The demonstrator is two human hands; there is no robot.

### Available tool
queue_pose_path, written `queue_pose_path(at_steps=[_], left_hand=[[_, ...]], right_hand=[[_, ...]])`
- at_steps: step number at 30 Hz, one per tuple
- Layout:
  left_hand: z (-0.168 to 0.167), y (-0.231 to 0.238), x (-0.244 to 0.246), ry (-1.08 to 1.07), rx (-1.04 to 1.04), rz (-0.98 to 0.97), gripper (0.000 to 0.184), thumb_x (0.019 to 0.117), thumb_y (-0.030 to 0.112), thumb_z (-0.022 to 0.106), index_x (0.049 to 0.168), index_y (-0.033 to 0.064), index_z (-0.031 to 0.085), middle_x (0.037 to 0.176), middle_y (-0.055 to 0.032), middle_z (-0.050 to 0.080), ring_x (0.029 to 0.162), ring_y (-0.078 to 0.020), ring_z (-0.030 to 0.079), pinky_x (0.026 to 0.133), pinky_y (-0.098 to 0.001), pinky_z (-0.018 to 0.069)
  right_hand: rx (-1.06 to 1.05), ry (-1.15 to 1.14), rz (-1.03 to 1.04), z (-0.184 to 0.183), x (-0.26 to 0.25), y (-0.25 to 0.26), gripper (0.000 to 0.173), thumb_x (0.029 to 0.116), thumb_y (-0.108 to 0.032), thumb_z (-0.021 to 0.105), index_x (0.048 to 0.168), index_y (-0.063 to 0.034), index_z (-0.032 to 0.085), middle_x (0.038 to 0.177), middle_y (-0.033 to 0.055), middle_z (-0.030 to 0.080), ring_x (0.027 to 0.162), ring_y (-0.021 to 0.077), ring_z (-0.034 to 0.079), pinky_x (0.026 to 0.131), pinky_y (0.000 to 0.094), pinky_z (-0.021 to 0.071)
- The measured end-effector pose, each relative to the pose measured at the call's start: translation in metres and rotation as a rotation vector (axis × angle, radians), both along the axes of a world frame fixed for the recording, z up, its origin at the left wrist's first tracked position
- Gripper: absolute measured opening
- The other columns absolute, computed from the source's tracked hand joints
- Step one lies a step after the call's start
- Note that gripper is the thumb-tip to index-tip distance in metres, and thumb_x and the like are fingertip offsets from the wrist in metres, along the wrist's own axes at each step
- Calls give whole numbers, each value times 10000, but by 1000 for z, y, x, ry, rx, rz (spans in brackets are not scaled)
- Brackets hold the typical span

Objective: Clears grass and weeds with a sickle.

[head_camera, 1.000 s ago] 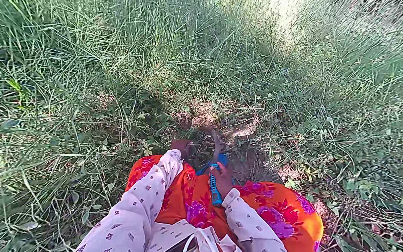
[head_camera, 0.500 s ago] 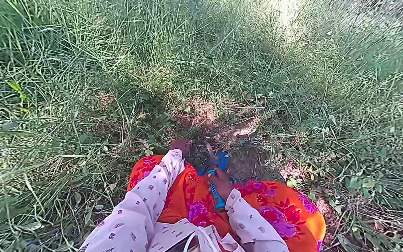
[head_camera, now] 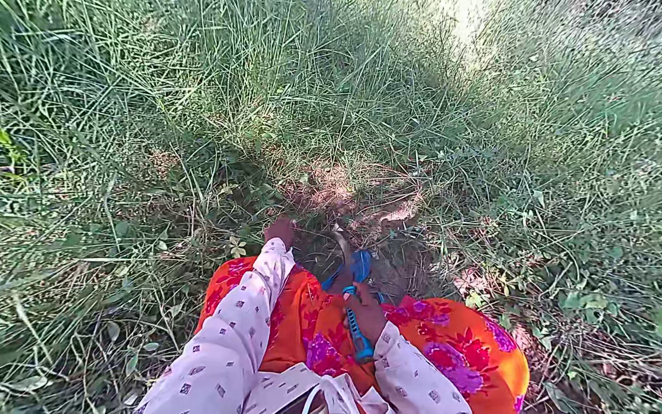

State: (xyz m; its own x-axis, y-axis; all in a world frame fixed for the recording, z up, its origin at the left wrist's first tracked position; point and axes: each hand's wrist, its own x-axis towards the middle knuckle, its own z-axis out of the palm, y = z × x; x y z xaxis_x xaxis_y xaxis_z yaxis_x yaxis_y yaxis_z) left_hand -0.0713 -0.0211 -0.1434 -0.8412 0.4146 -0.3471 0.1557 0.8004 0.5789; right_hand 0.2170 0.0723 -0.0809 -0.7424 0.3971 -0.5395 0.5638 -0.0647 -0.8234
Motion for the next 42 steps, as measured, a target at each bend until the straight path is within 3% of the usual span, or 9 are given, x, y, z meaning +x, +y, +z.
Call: queue_pose_path(at_steps=[6,8,11,13,19,23,30,37,42], left_hand=[[-15,-11,1,-187,138,-304,481,1111,343,435,1343,-46,599,1325,-308,609,1283,-431,569,1111,-599,389],[-14,-15,5,-251,273,-282,453,1079,313,536,1289,-85,592,1238,-299,623,1153,-368,607,1048,-539,435],[-14,-18,9,-261,519,-187,382,1099,242,461,1206,-93,609,1078,-145,638,909,-115,566,901,-315,464],[-18,-16,4,-228,518,-112,424,1123,274,389,1174,-80,618,1015,-130,612,854,-130,541,856,-337,457],[-12,-15,1,-193,460,22,488,1134,329,359,1249,-54,640,1210,-259,639,1100,-314,598,1012,-492,433],[-11,-14,1,-182,375,7,505,1136,355,329,1275,-7,653,1271,-244,642,1191,-332,600,1054,-510,426],[-9,-4,6,-256,290,143,506,1140,354,312,1335,13,632,1407,-233,591,1375,-349,513,1163,-522,353],[-46,-48,-42,-288,540,825,505,1149,300,305,1398,-69,544,1462,-273,529,1401,-338,483,1170,-459,351],[-16,-38,-24,-78,423,536,514,1139,358,304,1361,17,619,1394,-253,603,1363,-385,530,1165,-547,360]], right_hand=[[-106,119,-174,-2,-8,-1,410,1092,-95,458,1468,30,353,825,92,593,587,149,621,564,290,567],[-158,143,-209,-3,-9,-1,372,1091,-81,453,1436,33,370,790,81,588,571,143,617,547,279,562],[-211,179,-255,-1,-8,-3,332,1089,-54,442,1403,38,382,773,69,581,554,123,610,534,253,557],[-210,221,-272,0,-7,-4,334,1087,-50,437,1405,31,375,769,62,581,550,118,608,531,249,556],[-40,238,-97,0,-4,-9,427,1063,-86,479,1454,29,353,803,61,589,575,121,613,560,267,564],[26,111,126,-7,-6,-5,522,1057,-167,501,1514,17,328,877,80,594,638,147,616,629,314,568],[49,55,177,0,0,1,461,1071,-147,476,1489,0,349,846,71,585,612,148,616,603,312,568],[-210,258,15,9,50,-6,388,992,-120,487,1362,-9,454,751,11,631,558,109,629,527,273,571],[-209,411,-251,0,39,-5,355,1024,-80,409,1366,13,405,750,21,648,560,102,648,529,244,579]])
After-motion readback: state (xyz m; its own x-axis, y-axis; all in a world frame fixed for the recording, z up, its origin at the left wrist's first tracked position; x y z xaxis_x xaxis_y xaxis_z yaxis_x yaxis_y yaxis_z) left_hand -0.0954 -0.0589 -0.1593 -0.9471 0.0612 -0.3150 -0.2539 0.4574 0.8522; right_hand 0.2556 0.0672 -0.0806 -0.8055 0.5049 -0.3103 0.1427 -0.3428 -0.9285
